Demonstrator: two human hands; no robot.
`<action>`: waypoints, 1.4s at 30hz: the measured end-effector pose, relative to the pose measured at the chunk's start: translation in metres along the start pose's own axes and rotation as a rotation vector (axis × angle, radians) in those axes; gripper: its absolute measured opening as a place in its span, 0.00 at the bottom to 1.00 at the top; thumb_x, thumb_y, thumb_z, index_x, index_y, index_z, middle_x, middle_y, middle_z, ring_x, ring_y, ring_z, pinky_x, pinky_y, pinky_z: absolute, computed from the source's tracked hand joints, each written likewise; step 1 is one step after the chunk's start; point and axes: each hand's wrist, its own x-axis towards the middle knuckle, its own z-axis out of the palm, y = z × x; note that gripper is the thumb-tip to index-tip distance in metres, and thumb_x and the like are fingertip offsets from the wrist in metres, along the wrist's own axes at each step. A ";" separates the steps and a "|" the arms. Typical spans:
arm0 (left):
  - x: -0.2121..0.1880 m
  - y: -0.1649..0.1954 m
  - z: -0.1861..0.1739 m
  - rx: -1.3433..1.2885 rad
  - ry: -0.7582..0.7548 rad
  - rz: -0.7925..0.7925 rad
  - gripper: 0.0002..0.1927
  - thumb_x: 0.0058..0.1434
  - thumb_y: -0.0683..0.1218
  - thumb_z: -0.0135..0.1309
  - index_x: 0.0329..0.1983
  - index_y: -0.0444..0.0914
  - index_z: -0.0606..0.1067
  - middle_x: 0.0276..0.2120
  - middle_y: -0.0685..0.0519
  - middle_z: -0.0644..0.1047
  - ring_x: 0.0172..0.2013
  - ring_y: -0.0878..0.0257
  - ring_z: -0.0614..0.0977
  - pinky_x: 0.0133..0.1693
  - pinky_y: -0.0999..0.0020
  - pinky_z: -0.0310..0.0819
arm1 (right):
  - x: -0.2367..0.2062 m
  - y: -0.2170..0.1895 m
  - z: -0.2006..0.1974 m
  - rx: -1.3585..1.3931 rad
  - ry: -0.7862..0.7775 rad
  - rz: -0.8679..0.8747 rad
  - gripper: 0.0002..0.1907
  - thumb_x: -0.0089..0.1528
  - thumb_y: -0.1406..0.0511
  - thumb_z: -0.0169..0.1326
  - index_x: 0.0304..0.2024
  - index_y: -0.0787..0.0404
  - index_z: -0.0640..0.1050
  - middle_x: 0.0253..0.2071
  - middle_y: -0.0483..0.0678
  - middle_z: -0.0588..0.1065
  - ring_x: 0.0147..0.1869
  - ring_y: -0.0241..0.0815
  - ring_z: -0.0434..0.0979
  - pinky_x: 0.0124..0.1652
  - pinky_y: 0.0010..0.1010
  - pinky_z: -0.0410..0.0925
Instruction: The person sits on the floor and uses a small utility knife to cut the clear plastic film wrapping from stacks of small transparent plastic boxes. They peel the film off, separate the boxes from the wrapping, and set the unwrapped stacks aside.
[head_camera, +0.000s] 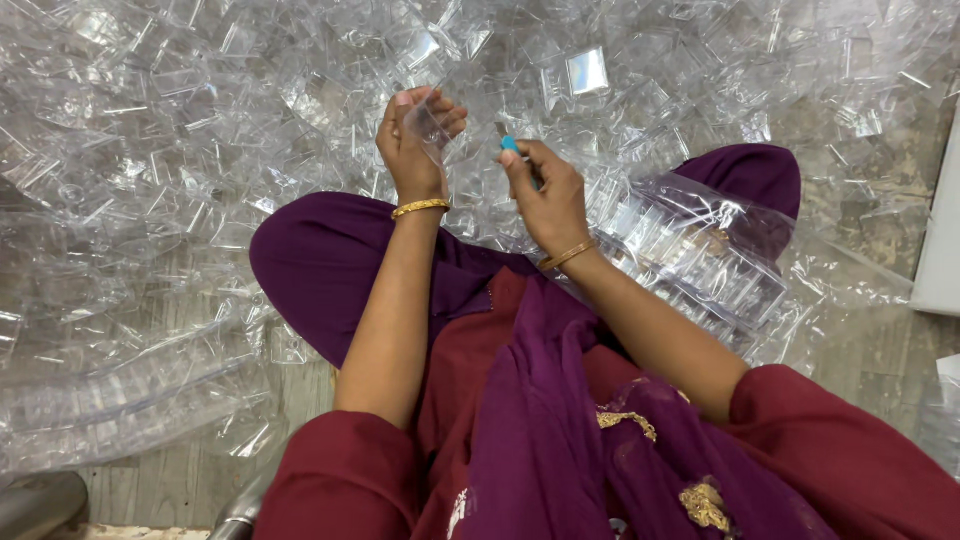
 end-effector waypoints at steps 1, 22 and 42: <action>0.000 0.000 0.000 -0.002 0.003 0.001 0.23 0.73 0.57 0.47 0.47 0.30 0.74 0.35 0.45 0.80 0.35 0.52 0.86 0.38 0.61 0.84 | -0.001 0.001 0.002 -0.035 0.011 -0.022 0.15 0.69 0.56 0.54 0.46 0.59 0.82 0.19 0.37 0.71 0.22 0.25 0.69 0.25 0.20 0.62; -0.010 0.008 0.008 0.231 -0.122 0.120 0.21 0.76 0.54 0.42 0.54 0.31 0.73 0.43 0.43 0.80 0.44 0.53 0.86 0.46 0.62 0.83 | 0.025 0.007 0.004 0.534 -0.162 0.325 0.15 0.63 0.59 0.58 0.46 0.61 0.74 0.31 0.49 0.80 0.22 0.32 0.75 0.17 0.20 0.59; -0.006 0.002 0.001 -0.084 -0.064 -0.181 0.16 0.72 0.53 0.48 0.43 0.35 0.73 0.35 0.43 0.81 0.35 0.52 0.85 0.39 0.57 0.83 | -0.004 -0.014 -0.021 -0.160 0.031 -0.155 0.15 0.71 0.58 0.52 0.50 0.61 0.81 0.23 0.44 0.74 0.26 0.30 0.72 0.28 0.27 0.65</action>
